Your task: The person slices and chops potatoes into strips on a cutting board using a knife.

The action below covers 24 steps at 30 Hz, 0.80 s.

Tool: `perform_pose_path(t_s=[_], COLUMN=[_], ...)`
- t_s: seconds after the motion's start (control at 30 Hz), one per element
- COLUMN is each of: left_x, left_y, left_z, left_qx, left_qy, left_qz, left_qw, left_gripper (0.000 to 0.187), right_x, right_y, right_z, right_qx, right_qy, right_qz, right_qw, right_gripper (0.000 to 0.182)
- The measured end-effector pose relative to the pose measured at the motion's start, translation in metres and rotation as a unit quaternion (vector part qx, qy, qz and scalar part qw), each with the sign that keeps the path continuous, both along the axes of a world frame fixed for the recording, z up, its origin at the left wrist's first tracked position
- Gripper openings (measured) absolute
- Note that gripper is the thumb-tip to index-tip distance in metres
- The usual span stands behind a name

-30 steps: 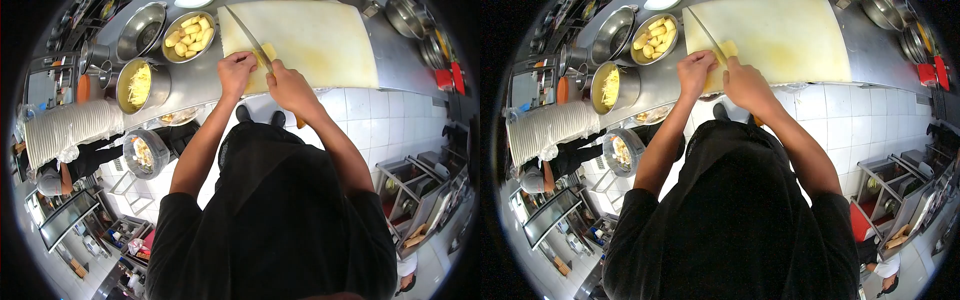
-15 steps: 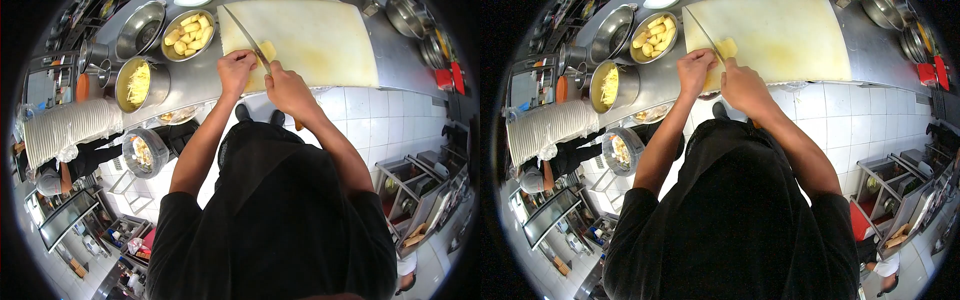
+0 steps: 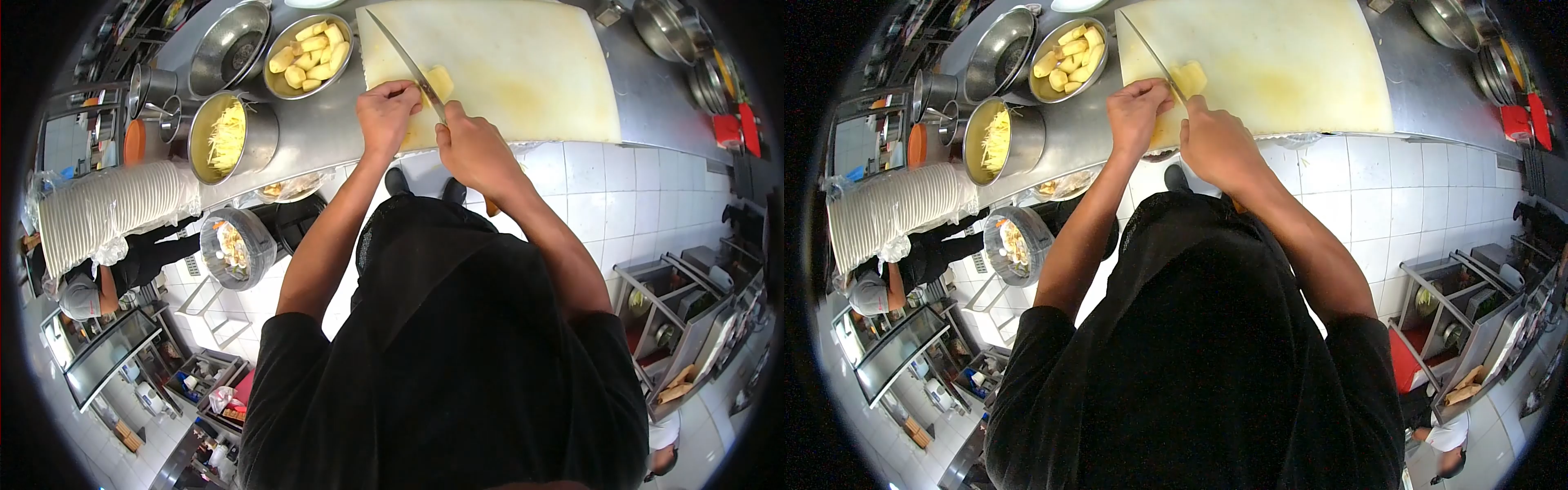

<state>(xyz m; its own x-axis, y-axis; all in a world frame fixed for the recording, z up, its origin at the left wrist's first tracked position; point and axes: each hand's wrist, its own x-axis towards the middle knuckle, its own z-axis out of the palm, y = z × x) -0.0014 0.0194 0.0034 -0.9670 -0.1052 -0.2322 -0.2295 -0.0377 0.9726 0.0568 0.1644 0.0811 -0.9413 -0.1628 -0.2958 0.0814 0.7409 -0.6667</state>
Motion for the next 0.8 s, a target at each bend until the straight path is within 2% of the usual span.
perform_pose_path(t_s=[0.8], left_x=[0.0012], left_y=[0.0013], left_z=[0.0031], left_qx=[0.001], left_qy=[0.001], left_qz=[0.002], left_qw=[1.000], left_gripper=[0.020], right_x=[0.0034], right_y=[0.0030], right_z=[-0.0043], right_qx=[0.002], right_qy=[0.009], right_qz=[0.001], right_qw=[1.000], right_gripper=[0.021])
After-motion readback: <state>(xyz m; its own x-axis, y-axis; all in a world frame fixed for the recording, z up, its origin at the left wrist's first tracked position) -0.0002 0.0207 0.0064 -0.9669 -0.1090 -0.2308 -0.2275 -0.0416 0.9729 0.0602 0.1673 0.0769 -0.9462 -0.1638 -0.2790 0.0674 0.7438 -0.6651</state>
